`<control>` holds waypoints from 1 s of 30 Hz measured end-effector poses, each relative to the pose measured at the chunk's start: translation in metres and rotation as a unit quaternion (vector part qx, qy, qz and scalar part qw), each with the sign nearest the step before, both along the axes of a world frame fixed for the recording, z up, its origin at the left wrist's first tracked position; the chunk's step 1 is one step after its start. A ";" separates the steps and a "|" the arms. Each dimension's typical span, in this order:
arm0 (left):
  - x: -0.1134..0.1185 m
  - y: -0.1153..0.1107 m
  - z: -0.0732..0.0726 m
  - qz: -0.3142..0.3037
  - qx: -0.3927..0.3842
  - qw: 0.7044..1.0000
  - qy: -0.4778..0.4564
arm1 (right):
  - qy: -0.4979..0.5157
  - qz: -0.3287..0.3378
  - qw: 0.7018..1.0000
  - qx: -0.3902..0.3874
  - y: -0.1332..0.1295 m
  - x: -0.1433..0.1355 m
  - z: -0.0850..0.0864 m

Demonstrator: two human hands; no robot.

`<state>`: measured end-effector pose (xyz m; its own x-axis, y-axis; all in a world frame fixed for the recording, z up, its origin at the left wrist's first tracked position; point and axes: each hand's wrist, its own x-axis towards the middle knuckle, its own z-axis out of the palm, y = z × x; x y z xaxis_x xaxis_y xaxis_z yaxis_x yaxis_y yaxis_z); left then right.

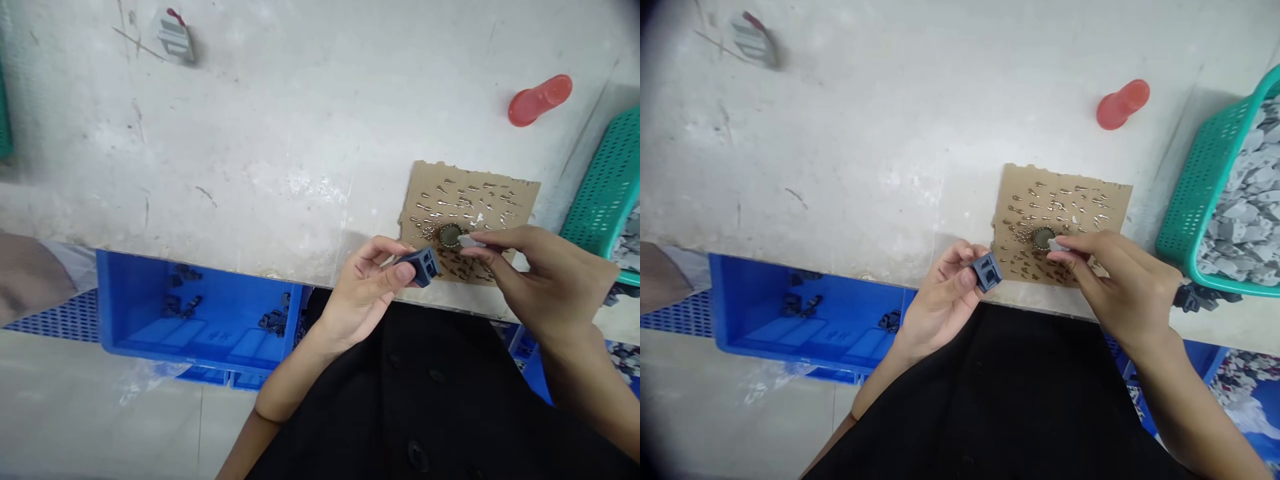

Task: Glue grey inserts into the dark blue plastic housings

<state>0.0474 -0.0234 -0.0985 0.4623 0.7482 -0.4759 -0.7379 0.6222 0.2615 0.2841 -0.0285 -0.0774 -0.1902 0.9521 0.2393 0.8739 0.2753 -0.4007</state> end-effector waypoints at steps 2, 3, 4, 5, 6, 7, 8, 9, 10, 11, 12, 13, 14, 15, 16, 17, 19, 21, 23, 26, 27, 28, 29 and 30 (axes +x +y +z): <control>-0.002 0.000 -0.001 0.004 0.000 1.000 0.010 | -0.008 0.016 1.000 0.009 0.003 -0.003 -0.001; -0.003 -0.001 -0.002 0.004 0.002 1.000 0.013 | -0.011 0.022 1.000 0.010 0.004 -0.004 -0.001; -0.003 -0.001 -0.003 0.003 0.005 1.000 0.014 | -0.013 0.027 1.000 0.009 0.005 -0.004 -0.001; -0.003 -0.001 -0.004 0.001 0.009 1.000 0.015 | -0.016 0.031 0.999 0.009 0.006 -0.005 -0.001; -0.004 -0.001 -0.004 -0.001 0.013 1.000 0.018 | -0.017 0.035 0.999 0.008 0.006 -0.005 -0.002; -0.004 -0.001 -0.005 -0.002 0.016 1.000 0.021 | -0.019 0.038 0.999 0.008 0.007 -0.005 -0.002; -0.004 -0.001 -0.006 -0.003 0.018 1.000 0.024 | -0.019 0.041 0.999 0.008 0.007 -0.005 -0.003; -0.004 -0.001 -0.006 -0.005 0.019 0.999 0.025 | -0.019 0.042 0.999 0.009 0.007 -0.005 -0.004; -0.005 -0.001 -0.007 -0.006 0.021 0.999 0.024 | -0.020 0.044 0.999 0.007 0.007 -0.004 -0.004; -0.005 -0.001 -0.007 -0.006 0.024 0.999 0.022 | -0.021 0.044 0.999 0.005 0.007 -0.004 -0.004; -0.005 -0.001 -0.008 -0.005 0.027 0.999 0.017 | -0.020 0.042 0.999 0.002 0.007 -0.004 -0.004; -0.005 0.000 -0.008 -0.004 0.031 0.999 0.013 | -0.019 0.040 0.999 -0.001 0.007 -0.005 -0.004; -0.005 0.000 -0.009 -0.004 0.034 0.999 0.009 | -0.017 0.035 0.999 -0.006 0.006 -0.005 -0.003; -0.005 0.000 -0.009 -0.004 0.036 0.999 0.007 | -0.016 0.027 0.999 -0.009 0.005 -0.007 -0.001; -0.005 0.000 -0.010 -0.005 0.034 0.999 0.008 | -0.005 0.009 1.000 -0.017 0.004 -0.009 0.002; -0.005 -0.001 -0.010 -0.007 0.030 0.999 0.012 | 0.020 -0.024 0.999 -0.030 0.003 -0.011 0.006; -0.004 -0.002 -0.010 -0.017 0.029 0.999 0.027 | 0.122 -0.127 0.981 -0.078 0.002 -0.016 0.015; -0.003 -0.002 -0.009 -0.031 0.043 0.998 0.034 | 0.285 -0.211 0.924 -0.147 0.002 -0.019 0.025; -0.001 -0.002 -0.006 -0.043 0.070 0.996 0.031 | 0.426 -0.225 0.852 -0.206 0.004 -0.019 0.033; 0.004 0.000 0.000 -0.056 0.094 0.994 0.004 | 0.516 -0.198 0.794 -0.255 0.006 -0.014 0.039; 0.005 0.000 0.001 -0.060 0.094 0.994 -0.006 | 0.521 -0.196 0.789 -0.261 0.006 -0.013 0.040; 0.007 0.001 0.003 -0.064 0.092 0.994 -0.015 | 0.524 -0.195 0.785 -0.265 0.006 -0.013 0.040; 0.008 0.002 0.004 -0.068 0.089 0.994 -0.020 | 0.526 -0.196 0.783 -0.267 0.005 -0.013 0.040; 0.009 0.002 0.005 -0.073 0.085 0.993 -0.021 | 0.529 -0.196 0.782 -0.265 0.004 -0.013 0.041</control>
<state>0.0560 -0.0215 -0.0936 0.5877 0.7404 -0.3262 -0.6560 0.6720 0.3436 0.2709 -0.0244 -0.0367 0.1786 0.9060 -0.3837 -0.0487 -0.3814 -0.9231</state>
